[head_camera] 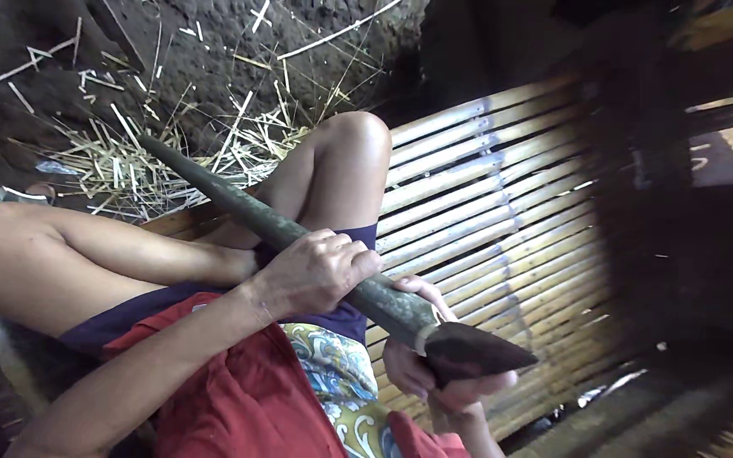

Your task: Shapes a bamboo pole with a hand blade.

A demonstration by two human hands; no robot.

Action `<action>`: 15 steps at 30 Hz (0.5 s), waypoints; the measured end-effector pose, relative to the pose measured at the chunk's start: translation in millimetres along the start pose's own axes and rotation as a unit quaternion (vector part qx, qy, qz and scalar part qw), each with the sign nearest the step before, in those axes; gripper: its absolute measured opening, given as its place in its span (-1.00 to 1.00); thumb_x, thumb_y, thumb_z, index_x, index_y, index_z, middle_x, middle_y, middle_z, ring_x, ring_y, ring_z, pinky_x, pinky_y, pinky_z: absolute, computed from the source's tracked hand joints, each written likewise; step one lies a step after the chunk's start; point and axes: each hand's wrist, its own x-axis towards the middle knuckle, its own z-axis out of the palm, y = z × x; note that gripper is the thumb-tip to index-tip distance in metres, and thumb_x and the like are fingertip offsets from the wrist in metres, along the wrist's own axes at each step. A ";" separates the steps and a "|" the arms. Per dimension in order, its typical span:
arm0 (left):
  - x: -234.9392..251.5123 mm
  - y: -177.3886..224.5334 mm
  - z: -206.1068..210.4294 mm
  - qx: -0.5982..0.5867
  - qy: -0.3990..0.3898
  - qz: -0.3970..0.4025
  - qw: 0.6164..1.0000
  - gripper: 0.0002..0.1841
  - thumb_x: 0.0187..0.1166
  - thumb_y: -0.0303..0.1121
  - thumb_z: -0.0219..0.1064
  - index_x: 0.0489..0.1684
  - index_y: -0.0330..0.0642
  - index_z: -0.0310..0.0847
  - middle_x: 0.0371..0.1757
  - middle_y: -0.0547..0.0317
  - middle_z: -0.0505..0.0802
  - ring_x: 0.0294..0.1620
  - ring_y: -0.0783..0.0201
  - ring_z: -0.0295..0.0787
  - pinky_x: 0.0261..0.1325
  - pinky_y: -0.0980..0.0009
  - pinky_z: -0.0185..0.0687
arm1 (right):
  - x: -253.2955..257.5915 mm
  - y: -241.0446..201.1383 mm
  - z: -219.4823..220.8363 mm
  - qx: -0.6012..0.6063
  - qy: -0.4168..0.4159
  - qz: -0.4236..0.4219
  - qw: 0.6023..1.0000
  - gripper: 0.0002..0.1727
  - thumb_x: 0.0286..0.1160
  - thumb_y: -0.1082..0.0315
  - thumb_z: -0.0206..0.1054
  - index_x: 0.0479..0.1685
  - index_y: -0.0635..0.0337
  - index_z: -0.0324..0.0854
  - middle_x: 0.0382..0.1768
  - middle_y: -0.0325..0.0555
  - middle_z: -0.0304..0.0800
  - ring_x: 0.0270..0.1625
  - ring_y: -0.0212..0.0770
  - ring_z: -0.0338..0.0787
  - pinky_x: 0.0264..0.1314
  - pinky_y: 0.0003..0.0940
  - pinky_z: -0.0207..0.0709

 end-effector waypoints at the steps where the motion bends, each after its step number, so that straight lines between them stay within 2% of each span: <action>1: 1.2 1.7 0.9 0.003 0.008 -0.012 1.000 -0.84 0.33 -0.54 0.32 -0.19 -0.31 0.74 -0.40 0.01 0.84 -0.35 0.07 0.81 -0.28 0.22 0.66 | 1.7 -1.6 2.8 -0.001 0.018 -0.004 1.000 -0.17 0.40 -0.44 0.27 0.65 -0.27 0.37 -0.58 -0.50 0.63 -0.67 -0.66 0.52 -0.61 -0.76 0.40; 2: 2.4 2.6 2.9 0.009 0.015 -0.021 1.000 -0.84 0.34 -0.55 0.32 -0.19 -0.30 0.75 -0.39 0.01 0.85 -0.34 0.06 0.83 -0.26 0.21 0.67 | 4.4 -3.4 4.9 -0.001 0.039 -0.003 0.999 -0.23 0.44 -0.43 0.24 0.60 -0.28 0.44 -0.62 -0.50 0.63 -0.69 -0.66 0.54 -0.63 -0.75 0.42; 4: 2.6 7.0 12.8 0.028 0.033 -0.039 0.998 -0.84 0.32 -0.56 0.33 -0.20 -0.31 0.74 -0.35 -0.04 0.87 -0.29 0.01 0.87 -0.20 0.17 0.73 | 8.3 -3.0 4.9 -0.005 0.091 0.012 0.996 -0.39 0.47 -0.41 0.21 0.37 -0.32 0.57 -0.70 -0.50 0.60 -0.74 -0.64 0.55 -0.71 -0.72 0.43; 6: 3.0 10.0 22.0 0.043 0.038 -0.054 0.997 -0.83 0.33 -0.57 0.33 -0.18 -0.32 0.75 -0.31 -0.07 0.88 -0.24 -0.03 0.88 -0.15 0.12 0.75 | 7.2 -2.8 -2.9 -0.012 0.116 0.024 0.993 -0.41 0.45 -0.41 0.25 0.29 -0.29 0.58 -0.71 -0.48 0.60 -0.75 -0.61 0.57 -0.73 -0.68 0.44; 8: 7.1 13.1 26.4 0.053 0.049 -0.062 0.995 -0.80 0.34 -0.57 0.34 -0.11 -0.32 0.75 -0.29 -0.09 0.89 -0.25 -0.04 0.89 -0.15 0.12 0.75 | 4.6 -2.8 -4.7 -0.094 0.166 -0.006 0.982 -0.37 0.38 -0.44 0.28 0.27 -0.26 0.62 -0.72 -0.47 0.59 -0.79 -0.61 0.52 -0.78 -0.68 0.41; 10: 6.0 17.7 27.0 0.062 0.073 -0.076 0.993 -0.69 0.36 -0.57 0.34 0.08 -0.34 0.74 -0.24 -0.09 0.89 -0.21 -0.03 0.87 -0.05 0.13 0.75 | 7.7 2.9 -1.5 -0.237 0.244 -0.054 0.939 -0.35 0.29 -0.49 0.33 0.24 -0.33 0.56 -0.71 -0.54 0.59 -0.80 -0.63 0.49 -0.80 -0.66 0.41; 12: -0.6 17.5 26.5 0.083 0.112 -0.074 0.987 -0.66 0.43 -0.52 0.31 0.16 -0.35 0.73 -0.19 -0.08 0.91 -0.16 0.01 0.88 0.06 0.18 0.73 | 15.6 12.0 3.6 -0.340 0.278 -0.113 0.891 -0.31 0.27 -0.47 0.38 0.30 -0.32 0.50 -0.58 -0.63 0.69 -0.70 -0.68 0.57 -0.72 -0.67 0.49; 13: -6.9 17.8 26.1 0.086 0.130 -0.070 0.985 -0.69 0.48 -0.50 0.28 0.15 -0.36 0.72 -0.18 -0.09 0.91 -0.13 0.03 0.88 0.11 0.20 0.72 | 16.6 14.9 7.9 -0.371 0.266 -0.130 0.880 -0.25 0.28 -0.45 0.38 0.42 -0.27 0.47 -0.44 -0.66 0.77 -0.59 -0.72 0.64 -0.62 -0.70 0.56; 15: -21.5 18.0 24.7 0.083 0.161 -0.057 0.982 -0.75 0.59 -0.46 0.25 0.10 -0.36 0.71 -0.13 -0.11 0.89 -0.04 0.04 0.85 0.26 0.22 0.67 | 10.6 10.0 15.9 -0.395 0.188 -0.098 0.894 0.02 0.35 -0.45 0.32 0.74 0.01 0.23 -0.11 -0.66 0.81 -0.29 -0.80 0.70 -0.28 -0.76 0.67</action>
